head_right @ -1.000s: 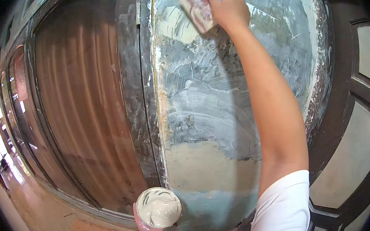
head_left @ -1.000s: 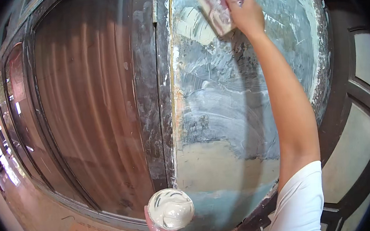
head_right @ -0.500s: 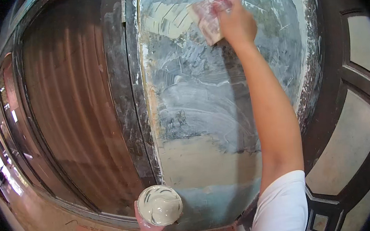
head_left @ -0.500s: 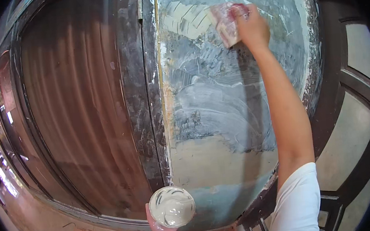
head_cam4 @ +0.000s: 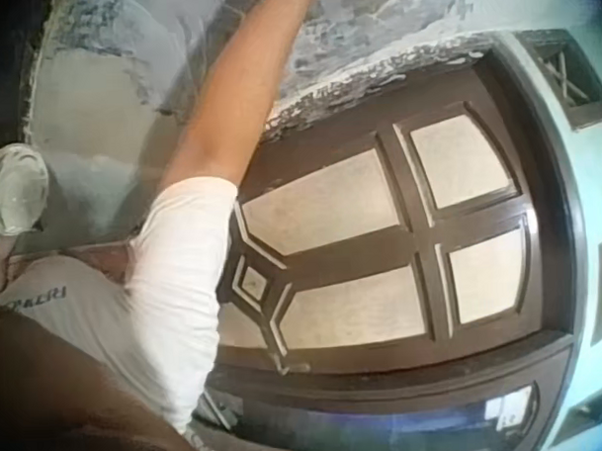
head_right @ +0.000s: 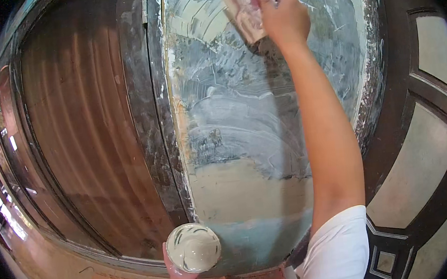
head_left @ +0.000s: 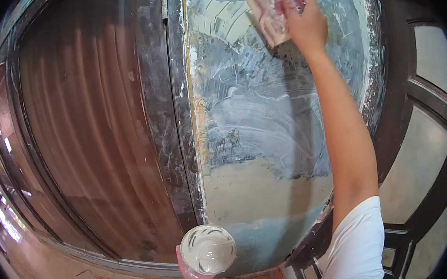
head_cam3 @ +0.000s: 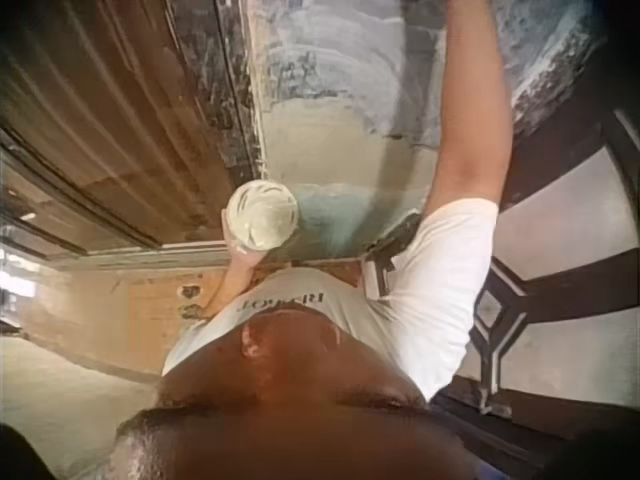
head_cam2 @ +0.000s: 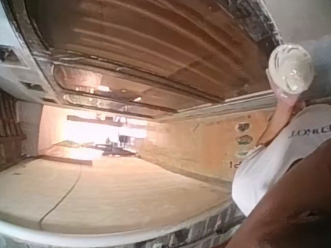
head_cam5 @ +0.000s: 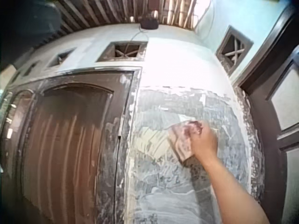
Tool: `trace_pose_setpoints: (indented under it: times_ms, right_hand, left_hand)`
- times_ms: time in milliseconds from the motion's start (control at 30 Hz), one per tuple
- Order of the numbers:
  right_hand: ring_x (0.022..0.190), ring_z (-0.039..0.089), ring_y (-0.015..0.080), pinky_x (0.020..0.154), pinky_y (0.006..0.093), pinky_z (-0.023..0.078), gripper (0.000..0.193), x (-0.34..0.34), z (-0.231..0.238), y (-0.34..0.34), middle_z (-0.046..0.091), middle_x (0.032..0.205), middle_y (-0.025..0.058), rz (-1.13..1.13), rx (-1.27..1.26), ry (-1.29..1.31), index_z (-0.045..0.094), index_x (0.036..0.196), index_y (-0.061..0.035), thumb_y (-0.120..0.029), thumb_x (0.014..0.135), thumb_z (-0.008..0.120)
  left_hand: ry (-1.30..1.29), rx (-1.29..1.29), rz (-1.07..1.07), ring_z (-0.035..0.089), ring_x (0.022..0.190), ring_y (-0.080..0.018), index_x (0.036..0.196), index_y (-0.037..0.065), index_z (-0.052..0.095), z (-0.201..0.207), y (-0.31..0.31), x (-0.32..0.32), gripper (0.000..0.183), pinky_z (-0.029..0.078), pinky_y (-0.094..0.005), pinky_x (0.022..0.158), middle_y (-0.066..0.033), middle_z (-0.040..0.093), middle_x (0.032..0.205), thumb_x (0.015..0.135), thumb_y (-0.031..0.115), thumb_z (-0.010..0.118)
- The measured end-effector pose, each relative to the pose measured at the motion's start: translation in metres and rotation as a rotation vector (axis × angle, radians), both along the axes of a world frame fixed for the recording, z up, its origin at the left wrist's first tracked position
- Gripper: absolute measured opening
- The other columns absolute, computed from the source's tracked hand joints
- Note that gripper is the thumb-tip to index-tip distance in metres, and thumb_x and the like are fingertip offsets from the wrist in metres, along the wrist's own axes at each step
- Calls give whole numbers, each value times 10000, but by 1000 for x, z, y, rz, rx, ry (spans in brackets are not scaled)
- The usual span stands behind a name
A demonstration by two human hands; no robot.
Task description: The person applies a white substance from a container onto a wall using a putty knife, spreading it across a previously treated circular patch.
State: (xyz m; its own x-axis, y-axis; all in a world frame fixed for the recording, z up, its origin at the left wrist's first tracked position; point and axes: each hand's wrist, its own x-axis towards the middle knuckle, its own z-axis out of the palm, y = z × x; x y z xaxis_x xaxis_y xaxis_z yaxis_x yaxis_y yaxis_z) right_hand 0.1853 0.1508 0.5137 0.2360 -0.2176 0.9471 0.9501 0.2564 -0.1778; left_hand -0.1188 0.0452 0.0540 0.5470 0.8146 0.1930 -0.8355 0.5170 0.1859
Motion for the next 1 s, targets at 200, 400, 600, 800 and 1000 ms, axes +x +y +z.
trace_pose_setpoints:
  times_ms: [200,400,600,800,1000]
  right_hand:
    - [907,673,393,776,472,505,452,6,-11,0,705,964,172,-96,-110,-12,610,1077,-97,-510,894,597]
    - [917,668,386,772,468,504,424,1,-33,6,699,968,187,142,-211,-231,609,1075,-88,-471,897,626]
    - [973,657,407,792,485,504,535,38,-29,13,695,1000,205,-41,-231,91,599,1106,-80,-570,895,578]
    - [966,650,417,813,478,498,458,34,-40,10,690,1010,210,84,-224,-45,610,1114,-80,-476,885,629]
    - [941,649,419,793,479,492,443,38,-41,11,692,992,199,-68,-321,30,609,1113,-94,-477,892,626]
  left_hand:
    - [136,111,6,302,1407,-436,1510,196,322,-3,3,-4,879,219,-758,1066,-142,300,1558,836,759,358]
    - [174,66,41,306,1405,-435,1510,193,324,-5,4,-5,869,201,-763,1069,-146,298,1560,841,746,365]
    - [79,75,1,328,1408,-393,1505,180,335,5,-3,0,812,235,-630,1136,-144,326,1549,892,711,300]
    - [-32,36,-41,330,1409,-386,1504,168,336,2,0,-1,784,241,-615,1141,-143,331,1547,913,681,282]
    - [68,32,25,338,1403,-392,1503,160,339,-2,2,4,780,244,-615,1140,-146,337,1543,918,673,287]
